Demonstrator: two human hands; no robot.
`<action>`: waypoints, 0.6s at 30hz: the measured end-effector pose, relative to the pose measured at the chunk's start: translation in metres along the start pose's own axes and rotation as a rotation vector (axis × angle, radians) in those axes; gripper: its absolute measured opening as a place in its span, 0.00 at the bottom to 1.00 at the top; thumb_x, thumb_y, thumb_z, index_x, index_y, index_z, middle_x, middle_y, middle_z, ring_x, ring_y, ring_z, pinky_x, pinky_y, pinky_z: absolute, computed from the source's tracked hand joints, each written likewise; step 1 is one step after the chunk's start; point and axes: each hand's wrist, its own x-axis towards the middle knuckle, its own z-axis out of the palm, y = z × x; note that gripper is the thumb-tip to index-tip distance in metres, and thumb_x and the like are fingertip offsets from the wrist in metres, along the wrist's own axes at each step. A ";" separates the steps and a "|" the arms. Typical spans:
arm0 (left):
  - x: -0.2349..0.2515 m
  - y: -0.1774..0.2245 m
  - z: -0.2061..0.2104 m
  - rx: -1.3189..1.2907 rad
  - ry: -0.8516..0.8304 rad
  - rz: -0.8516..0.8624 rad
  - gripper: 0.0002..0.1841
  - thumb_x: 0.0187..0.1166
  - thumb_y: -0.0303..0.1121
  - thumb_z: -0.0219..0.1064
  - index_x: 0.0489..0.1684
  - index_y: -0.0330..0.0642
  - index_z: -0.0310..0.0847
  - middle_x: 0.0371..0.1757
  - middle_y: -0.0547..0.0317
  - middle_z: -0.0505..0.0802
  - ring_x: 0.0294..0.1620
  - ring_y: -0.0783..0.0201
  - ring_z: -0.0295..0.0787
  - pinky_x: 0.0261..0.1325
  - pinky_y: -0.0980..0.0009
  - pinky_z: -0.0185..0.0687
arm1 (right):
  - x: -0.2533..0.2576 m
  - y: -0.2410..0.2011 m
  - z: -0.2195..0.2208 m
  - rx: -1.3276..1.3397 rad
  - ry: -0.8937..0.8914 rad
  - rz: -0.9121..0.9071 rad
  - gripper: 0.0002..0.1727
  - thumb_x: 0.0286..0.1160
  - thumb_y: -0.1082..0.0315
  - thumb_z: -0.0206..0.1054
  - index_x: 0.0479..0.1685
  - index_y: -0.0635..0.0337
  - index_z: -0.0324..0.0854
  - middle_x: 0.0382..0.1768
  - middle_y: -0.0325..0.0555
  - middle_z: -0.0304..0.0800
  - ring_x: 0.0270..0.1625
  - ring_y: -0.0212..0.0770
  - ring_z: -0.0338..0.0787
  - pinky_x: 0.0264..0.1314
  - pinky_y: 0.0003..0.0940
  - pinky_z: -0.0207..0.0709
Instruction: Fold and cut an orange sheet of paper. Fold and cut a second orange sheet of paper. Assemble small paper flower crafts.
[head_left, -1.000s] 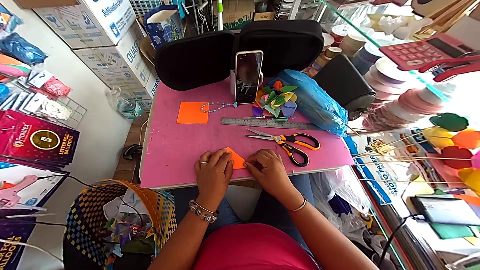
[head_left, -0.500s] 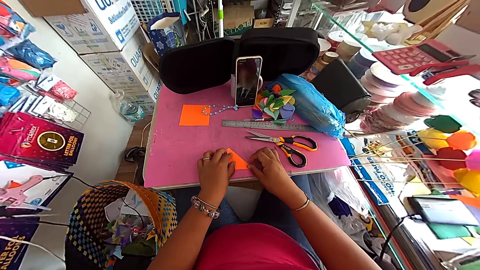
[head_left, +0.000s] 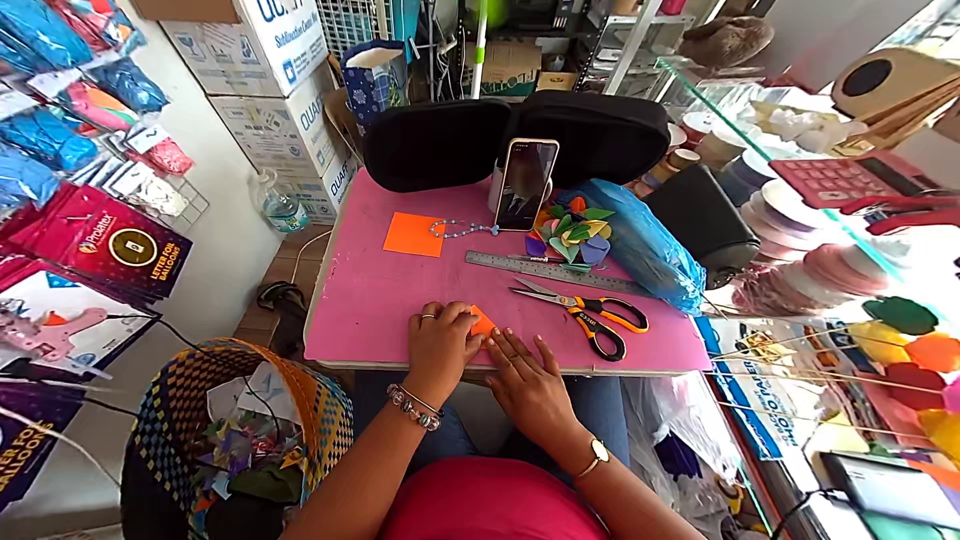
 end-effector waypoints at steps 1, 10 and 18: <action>0.001 -0.003 -0.005 -0.018 -0.053 0.003 0.18 0.80 0.48 0.68 0.63 0.56 0.92 0.74 0.64 0.88 0.78 0.46 0.75 0.71 0.42 0.64 | -0.003 0.002 -0.001 -0.009 0.009 -0.001 0.27 0.88 0.51 0.51 0.72 0.55 0.85 0.74 0.43 0.86 0.78 0.47 0.83 0.81 0.61 0.65; 0.004 -0.008 -0.021 0.024 -0.253 -0.028 0.24 0.83 0.56 0.63 0.78 0.70 0.80 0.88 0.59 0.72 0.87 0.43 0.61 0.78 0.40 0.55 | -0.007 0.004 -0.002 -0.028 0.025 0.007 0.26 0.88 0.51 0.51 0.70 0.52 0.86 0.74 0.40 0.87 0.78 0.46 0.83 0.82 0.60 0.64; 0.009 -0.001 -0.030 0.156 -0.413 -0.075 0.31 0.88 0.61 0.51 0.92 0.75 0.56 0.96 0.57 0.54 0.96 0.41 0.38 0.85 0.35 0.39 | 0.000 -0.015 -0.009 -0.143 -0.029 0.043 0.27 0.85 0.53 0.52 0.67 0.61 0.88 0.71 0.46 0.89 0.74 0.51 0.87 0.76 0.54 0.74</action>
